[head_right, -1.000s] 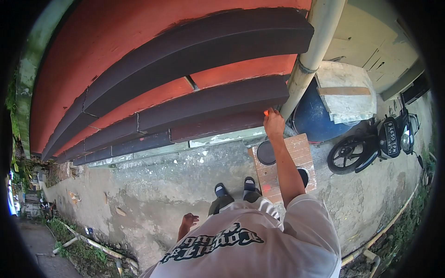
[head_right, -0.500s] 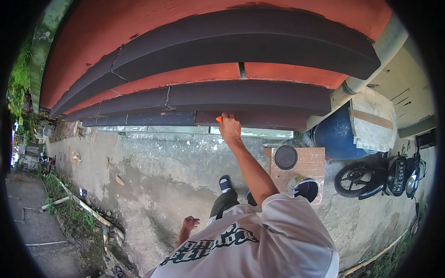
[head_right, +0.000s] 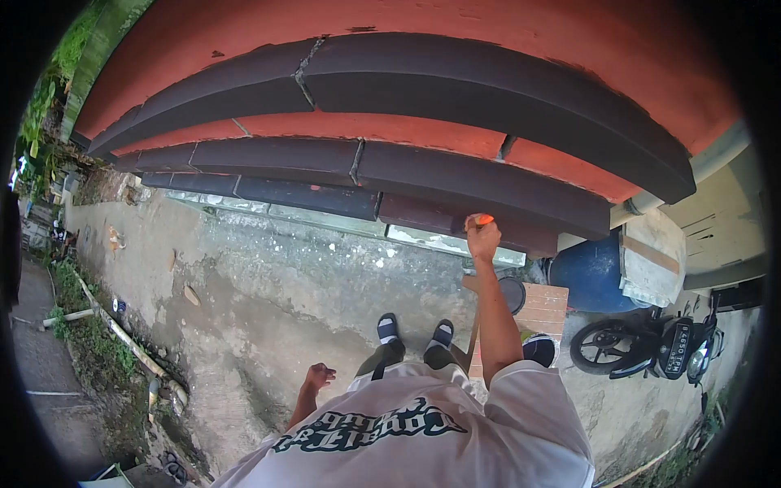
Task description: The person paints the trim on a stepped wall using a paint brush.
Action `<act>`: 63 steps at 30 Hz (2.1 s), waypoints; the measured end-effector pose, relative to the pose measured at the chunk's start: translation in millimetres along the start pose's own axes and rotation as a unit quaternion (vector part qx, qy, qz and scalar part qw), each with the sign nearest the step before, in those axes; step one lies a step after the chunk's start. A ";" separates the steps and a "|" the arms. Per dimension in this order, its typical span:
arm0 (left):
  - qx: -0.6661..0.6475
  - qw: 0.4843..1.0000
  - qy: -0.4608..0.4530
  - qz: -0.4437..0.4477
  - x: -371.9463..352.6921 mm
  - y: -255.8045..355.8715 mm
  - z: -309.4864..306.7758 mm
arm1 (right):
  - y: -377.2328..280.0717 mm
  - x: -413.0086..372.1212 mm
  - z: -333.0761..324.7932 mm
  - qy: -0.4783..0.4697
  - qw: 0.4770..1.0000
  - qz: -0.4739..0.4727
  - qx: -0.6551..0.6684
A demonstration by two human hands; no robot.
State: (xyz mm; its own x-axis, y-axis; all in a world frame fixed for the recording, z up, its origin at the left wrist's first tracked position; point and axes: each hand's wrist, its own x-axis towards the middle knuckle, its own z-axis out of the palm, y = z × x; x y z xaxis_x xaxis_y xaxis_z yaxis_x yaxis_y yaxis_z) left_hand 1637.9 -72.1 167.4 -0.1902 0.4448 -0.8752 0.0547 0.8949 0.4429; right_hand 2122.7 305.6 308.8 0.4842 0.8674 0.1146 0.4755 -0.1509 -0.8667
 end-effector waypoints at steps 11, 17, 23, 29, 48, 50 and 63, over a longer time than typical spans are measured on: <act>-0.085 0.992 0.016 0.093 29.7 14.2 -60.0 | -85.2 -37.2 121.1 -0.065 0.960 -0.116 -0.248; -0.060 0.998 0.016 0.029 8.1 -34.3 -78.2 | -105.2 -36.7 202.2 -0.067 0.993 -0.062 -0.078; -0.037 0.998 0.020 -0.045 2.8 -70.5 -83.0 | -64.1 -6.0 212.3 -0.031 0.999 0.019 0.026; -0.049 0.998 0.028 -0.017 11.5 -57.2 -87.7 | -30.0 8.0 201.9 0.037 0.996 0.082 -0.005; -0.046 0.998 0.027 0.023 6.7 -31.9 -115.6 | -64.0 -14.9 212.0 0.047 0.980 0.145 0.129; -0.048 0.999 0.021 0.015 5.4 -36.3 -115.2 | -65.8 -15.0 213.2 0.047 0.977 0.147 0.145; -0.076 0.997 0.028 -0.002 0.7 -57.2 -101.6 | -66.9 -18.3 209.5 0.095 0.972 0.167 0.133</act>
State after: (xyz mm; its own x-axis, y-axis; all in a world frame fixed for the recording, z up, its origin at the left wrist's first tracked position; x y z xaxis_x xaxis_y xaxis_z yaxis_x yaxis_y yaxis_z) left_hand 1535.1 -126.6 161.2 -0.2439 0.4352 -0.8666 -0.0950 0.8786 0.4680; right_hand 1928.1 399.1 263.0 0.7173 0.6847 -0.1291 0.0745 -0.2596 -0.9628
